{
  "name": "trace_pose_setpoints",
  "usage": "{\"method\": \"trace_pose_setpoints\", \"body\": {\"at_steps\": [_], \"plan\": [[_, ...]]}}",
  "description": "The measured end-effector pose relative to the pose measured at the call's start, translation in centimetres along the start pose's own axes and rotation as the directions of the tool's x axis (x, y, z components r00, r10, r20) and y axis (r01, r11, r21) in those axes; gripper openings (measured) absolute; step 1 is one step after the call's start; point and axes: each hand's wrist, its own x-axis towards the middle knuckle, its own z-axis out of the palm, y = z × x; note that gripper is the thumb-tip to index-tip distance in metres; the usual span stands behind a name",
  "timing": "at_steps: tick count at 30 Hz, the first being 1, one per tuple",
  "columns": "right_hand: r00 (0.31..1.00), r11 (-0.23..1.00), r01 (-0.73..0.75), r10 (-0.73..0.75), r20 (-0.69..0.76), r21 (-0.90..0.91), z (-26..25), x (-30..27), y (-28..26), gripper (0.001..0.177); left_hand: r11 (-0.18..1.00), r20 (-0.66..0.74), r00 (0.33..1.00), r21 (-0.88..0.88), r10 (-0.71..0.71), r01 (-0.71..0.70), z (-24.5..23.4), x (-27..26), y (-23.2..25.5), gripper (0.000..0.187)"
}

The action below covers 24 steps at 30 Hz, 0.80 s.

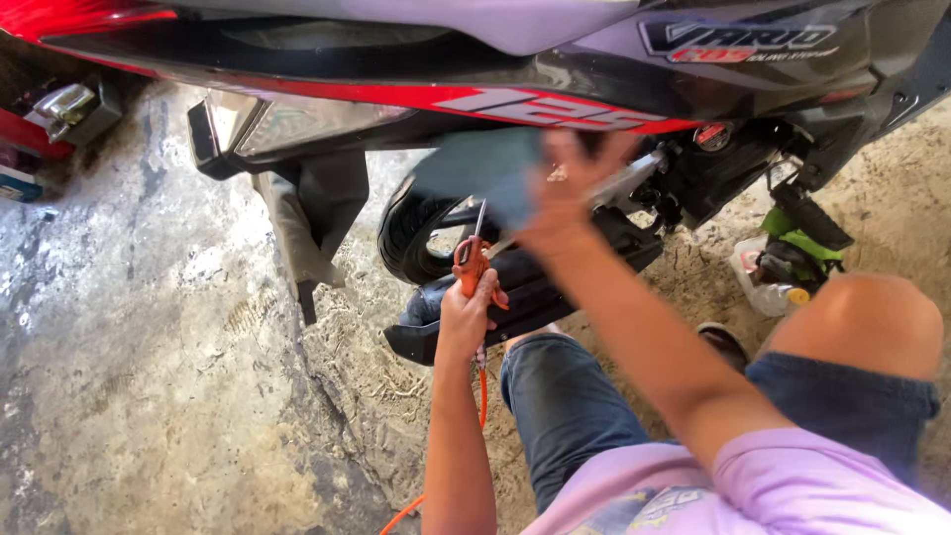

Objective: The person cleans a motorcycle by wiping the exhaust, wheel rim, and body panels with a cloth while using an air blow gun to dry crevices. They then move around the bike to wipe the headlight area and front fairing with the same cloth while still holding the air blow gun.

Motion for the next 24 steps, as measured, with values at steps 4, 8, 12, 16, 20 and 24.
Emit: {"method": "trace_pose_setpoints", "body": {"at_steps": [4, 8, 12, 16, 20, 24], "plan": [[0.977, 0.977, -0.201, 0.206, -0.062, 0.071, -3.3, -7.1, 5.2, 0.051, 1.0, 0.003, 1.0, 0.015, -0.01, 0.01, 0.4, -0.3, 1.0, 0.032], [0.742, 0.746, -0.452, 0.619, -0.258, 0.489, -1.5, -10.1, 4.9, 0.054, 1.0, 0.065, 0.998, 0.014, -0.019, 0.018, 0.3, 0.3, 2.1, 0.033], [0.33, 0.095, -0.222, 0.944, -0.016, 0.97, -1.4, -9.2, 6.5, 0.056, 0.998, 0.082, 0.996, 0.058, -0.02, 0.016, 0.6, 0.4, 1.9, 0.033], [0.473, -0.418, 0.125, 0.822, 0.316, 0.9, -4.5, -3.7, 11.9, 0.065, 0.997, 0.089, 0.996, 0.081, -0.005, -0.002, 0.4, 0.0, 1.3, 0.034], [0.548, -0.458, 0.135, 0.773, 0.319, 0.879, -1.1, 4.2, 12.0, 0.059, 0.997, 0.061, 0.998, 0.081, -0.011, 0.006, 1.1, -0.2, 2.3, 0.032], [0.56, -0.759, 0.02, 0.548, 0.621, 0.651, 0.6, 2.5, 6.6, 0.051, 0.992, 0.007, 0.997, 0.097, 0.076, -0.077, 0.8, -1.1, 2.2, 0.03]]}}
